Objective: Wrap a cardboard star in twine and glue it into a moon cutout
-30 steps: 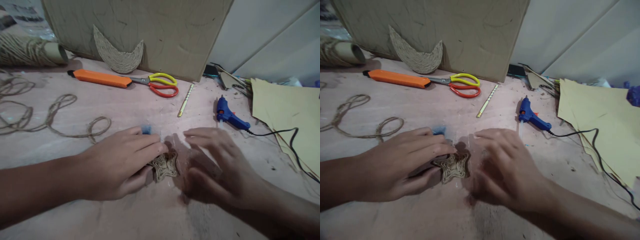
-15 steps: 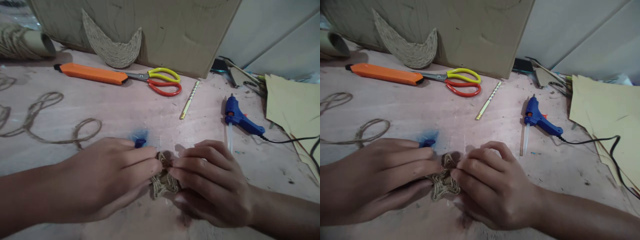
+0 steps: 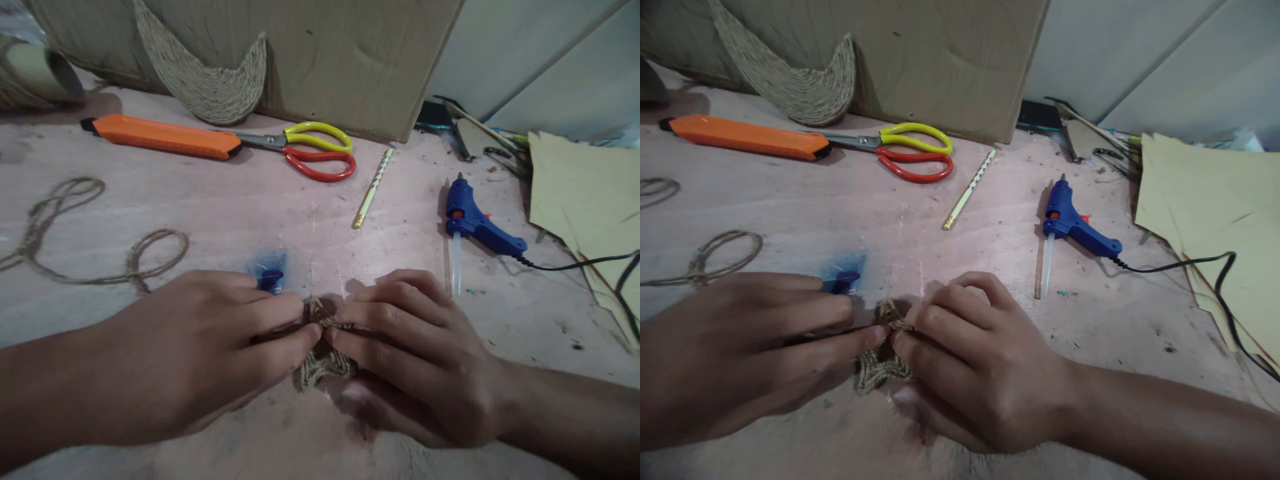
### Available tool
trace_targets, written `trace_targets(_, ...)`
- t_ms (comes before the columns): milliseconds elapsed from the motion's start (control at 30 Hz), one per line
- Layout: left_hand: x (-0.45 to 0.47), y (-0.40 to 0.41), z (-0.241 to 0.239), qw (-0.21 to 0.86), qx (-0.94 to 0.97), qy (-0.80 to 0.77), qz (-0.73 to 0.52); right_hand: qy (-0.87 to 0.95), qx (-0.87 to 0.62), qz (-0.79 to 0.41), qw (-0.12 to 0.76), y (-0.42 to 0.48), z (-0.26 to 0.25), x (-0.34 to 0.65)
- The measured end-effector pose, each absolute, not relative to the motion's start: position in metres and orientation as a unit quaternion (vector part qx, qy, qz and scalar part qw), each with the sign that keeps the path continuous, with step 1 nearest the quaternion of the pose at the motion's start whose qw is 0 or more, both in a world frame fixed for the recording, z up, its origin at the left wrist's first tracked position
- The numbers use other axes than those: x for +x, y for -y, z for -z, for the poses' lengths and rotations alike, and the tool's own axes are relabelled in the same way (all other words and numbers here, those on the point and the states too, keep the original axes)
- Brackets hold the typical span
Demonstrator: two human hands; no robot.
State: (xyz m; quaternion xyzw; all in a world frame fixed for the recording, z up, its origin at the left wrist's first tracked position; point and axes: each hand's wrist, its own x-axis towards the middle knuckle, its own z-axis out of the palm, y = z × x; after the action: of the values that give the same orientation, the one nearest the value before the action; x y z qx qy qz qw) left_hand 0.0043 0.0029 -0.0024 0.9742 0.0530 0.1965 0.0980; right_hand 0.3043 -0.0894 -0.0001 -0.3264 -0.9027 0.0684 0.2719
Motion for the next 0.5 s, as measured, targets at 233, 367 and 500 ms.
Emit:
trace_targets(233, 0.0042, -0.0017, -0.0019, 0.086, 0.973, -0.06, -0.207, 0.883, -0.343, -0.071, 0.312, 0.0944, 0.0022, 0.3101)
trace_targets(367, 0.0059, -0.0023, 0.0003, 0.102, 0.973, -0.062, -0.197, 0.884, -0.341, -0.053, 0.314, 0.0953, 0.0029, 0.3081)
trace_targets(500, 0.0066, -0.001, 0.0006, 0.065, 0.978, -0.058, -0.192, 0.897, -0.34, -0.015, 0.28, 0.0956, -0.0025, 0.3053)
